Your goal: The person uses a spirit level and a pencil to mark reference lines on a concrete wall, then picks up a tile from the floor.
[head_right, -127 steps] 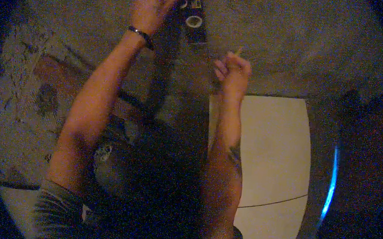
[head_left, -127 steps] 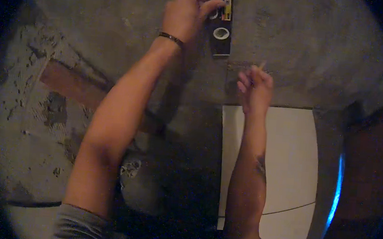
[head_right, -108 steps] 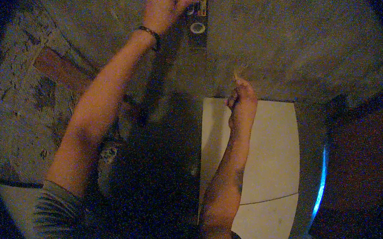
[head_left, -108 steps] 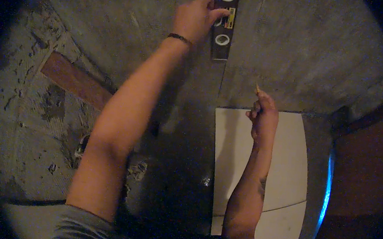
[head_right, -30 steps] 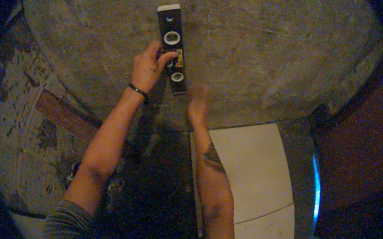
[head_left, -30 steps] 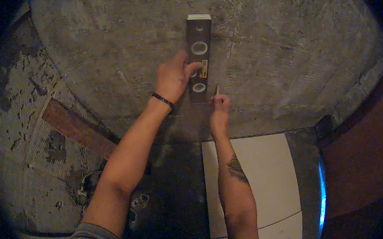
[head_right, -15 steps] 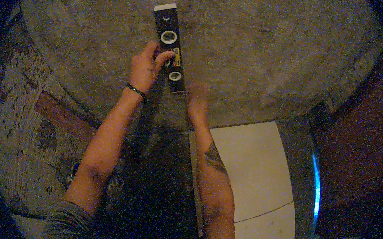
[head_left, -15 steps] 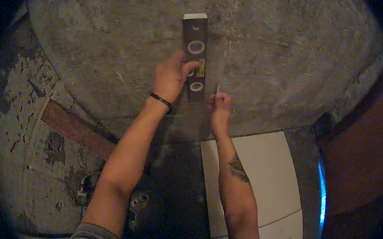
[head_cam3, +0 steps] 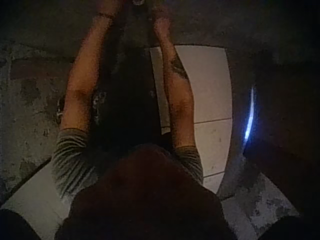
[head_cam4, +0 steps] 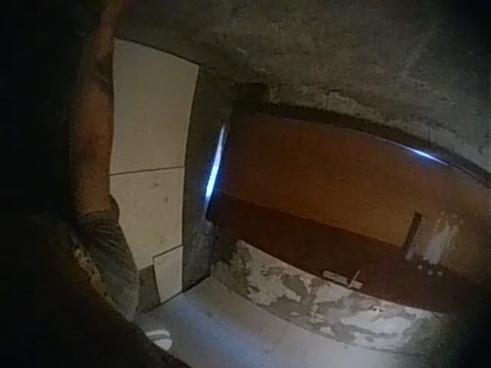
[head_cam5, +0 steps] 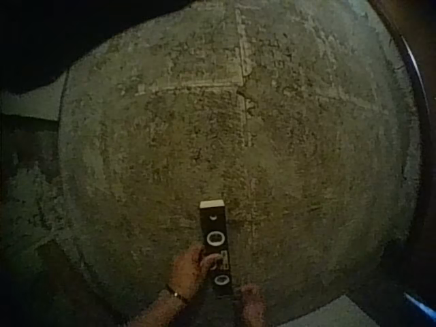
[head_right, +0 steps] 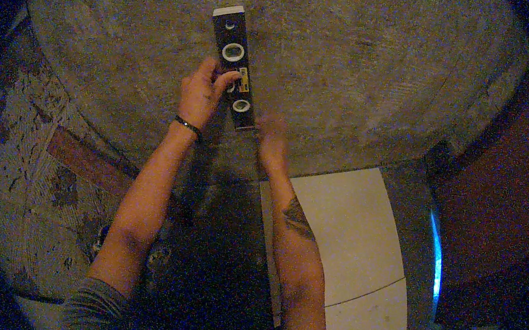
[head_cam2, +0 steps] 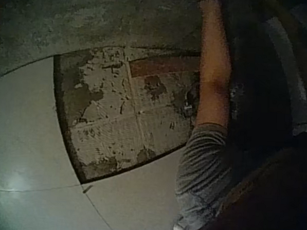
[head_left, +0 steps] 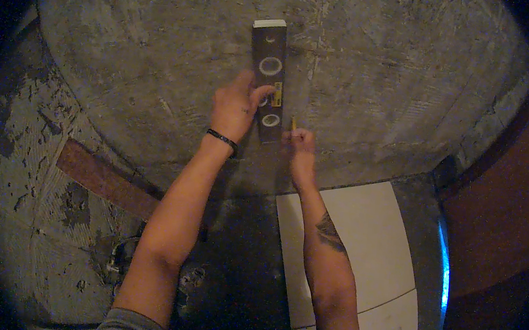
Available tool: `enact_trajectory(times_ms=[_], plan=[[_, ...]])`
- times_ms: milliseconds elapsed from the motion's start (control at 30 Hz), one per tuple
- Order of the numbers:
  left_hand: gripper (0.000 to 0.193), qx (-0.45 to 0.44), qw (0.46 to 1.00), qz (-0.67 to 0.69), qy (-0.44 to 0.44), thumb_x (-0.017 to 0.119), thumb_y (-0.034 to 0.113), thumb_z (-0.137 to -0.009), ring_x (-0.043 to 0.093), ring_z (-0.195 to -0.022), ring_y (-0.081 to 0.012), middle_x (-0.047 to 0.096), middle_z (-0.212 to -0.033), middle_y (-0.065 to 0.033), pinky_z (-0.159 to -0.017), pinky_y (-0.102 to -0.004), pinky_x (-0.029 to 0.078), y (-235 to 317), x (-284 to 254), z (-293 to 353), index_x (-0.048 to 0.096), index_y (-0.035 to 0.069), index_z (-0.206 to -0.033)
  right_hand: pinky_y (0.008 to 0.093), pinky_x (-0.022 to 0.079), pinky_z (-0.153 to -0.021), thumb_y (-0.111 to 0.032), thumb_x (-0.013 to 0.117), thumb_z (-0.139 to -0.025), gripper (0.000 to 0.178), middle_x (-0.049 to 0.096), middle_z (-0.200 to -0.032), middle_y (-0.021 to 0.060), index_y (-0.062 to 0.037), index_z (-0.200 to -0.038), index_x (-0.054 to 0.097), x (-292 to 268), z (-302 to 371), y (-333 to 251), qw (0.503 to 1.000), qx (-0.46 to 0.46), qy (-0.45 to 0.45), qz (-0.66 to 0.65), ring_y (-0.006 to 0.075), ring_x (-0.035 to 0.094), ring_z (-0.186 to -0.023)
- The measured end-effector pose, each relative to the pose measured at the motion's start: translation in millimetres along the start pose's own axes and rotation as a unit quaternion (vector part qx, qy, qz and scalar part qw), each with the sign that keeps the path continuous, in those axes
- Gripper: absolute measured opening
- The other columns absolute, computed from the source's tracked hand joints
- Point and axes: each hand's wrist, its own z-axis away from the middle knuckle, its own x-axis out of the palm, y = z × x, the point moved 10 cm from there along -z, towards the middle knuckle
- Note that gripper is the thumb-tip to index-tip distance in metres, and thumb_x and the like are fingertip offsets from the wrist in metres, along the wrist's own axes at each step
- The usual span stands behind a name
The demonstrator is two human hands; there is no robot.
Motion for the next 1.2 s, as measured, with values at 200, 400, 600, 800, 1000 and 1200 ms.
enact_trajectory(times_ms=[200,400,600,800,1000,1200], plan=[[0.032,0.006,1.000,-0.001,-0.025,0.070,0.031,-0.081,0.063,-0.071,-0.0392,0.064,-0.074,-0.0184,-0.062,-0.0447,0.049,4.0,16.0,2.8,0.057,0.003,-0.088,0.0290,0.046,-0.074,-0.039,0.050,-0.096,0.035,0.060,-0.087,0.0062,-0.0055,-0.106,0.048,-31.9,-11.7,-94.7,0.982,-0.157,0.107,0.003,0.0140,0.055,-0.080],[0.036,0.031,0.999,0.010,-0.011,0.070,0.033,-0.082,0.062,-0.069,-0.0349,0.064,-0.075,-0.0159,-0.060,-0.0391,0.047,-4.9,6.2,-7.4,0.056,0.002,-0.092,0.0313,0.046,-0.060,-0.022,0.049,-0.097,0.021,0.057,-0.082,0.0070,-0.0026,-0.106,0.050,-72.0,-0.6,-195.5,0.983,-0.096,0.091,-0.128,0.0156,0.055,-0.066],[0.037,0.020,0.999,-0.046,-0.008,0.071,0.035,-0.081,0.064,-0.072,-0.0353,0.066,-0.079,-0.0164,-0.062,-0.0394,0.049,-2.8,11.0,-8.9,0.058,0.002,-0.092,0.0214,0.038,-0.052,-0.031,0.052,-0.096,0.027,0.055,-0.070,0.0026,-0.0049,-0.102,0.051,-113.9,41.4,-156.5,0.987,-0.073,0.141,0.013,0.0069,0.049,-0.059],[0.038,0.080,0.996,-0.030,0.014,0.071,0.036,-0.081,0.065,-0.074,-0.0355,0.066,-0.080,-0.0175,-0.063,-0.0403,0.049,7.3,5.1,-6.1,0.057,0.002,-0.092,0.0220,0.039,-0.052,-0.029,0.051,-0.096,0.021,0.056,-0.072,0.0016,-0.0080,-0.100,0.051,-68.1,26.2,-130.4,0.966,-0.205,0.049,0.150,0.0076,0.050,-0.062],[0.036,0.025,1.000,-0.003,-0.015,0.071,0.035,-0.082,0.066,-0.074,-0.0325,0.068,-0.083,-0.0160,-0.065,-0.0378,0.050,-8.8,17.1,-4.9,0.059,0.002,-0.089,0.0269,0.044,-0.061,-0.029,0.047,-0.098,0.020,0.057,-0.085,0.0034,-0.0092,-0.100,0.047,-44.9,-3.4,-28.0,0.982,-0.069,0.168,0.055,0.0103,0.053,-0.071],[0.033,0.032,0.999,0.015,-0.020,0.071,0.031,-0.082,0.066,-0.073,-0.0294,0.068,-0.084,-0.0155,-0.065,-0.0356,0.050,9.5,17.0,-5.1,0.061,0.002,-0.094,0.0427,0.044,-0.077,-0.027,0.044,-0.099,0.022,0.057,-0.089,0.0140,-0.0052,-0.098,0.045,-1.8,4.5,0.0,0.991,-0.080,0.105,-0.040,0.0298,0.056,-0.081]])
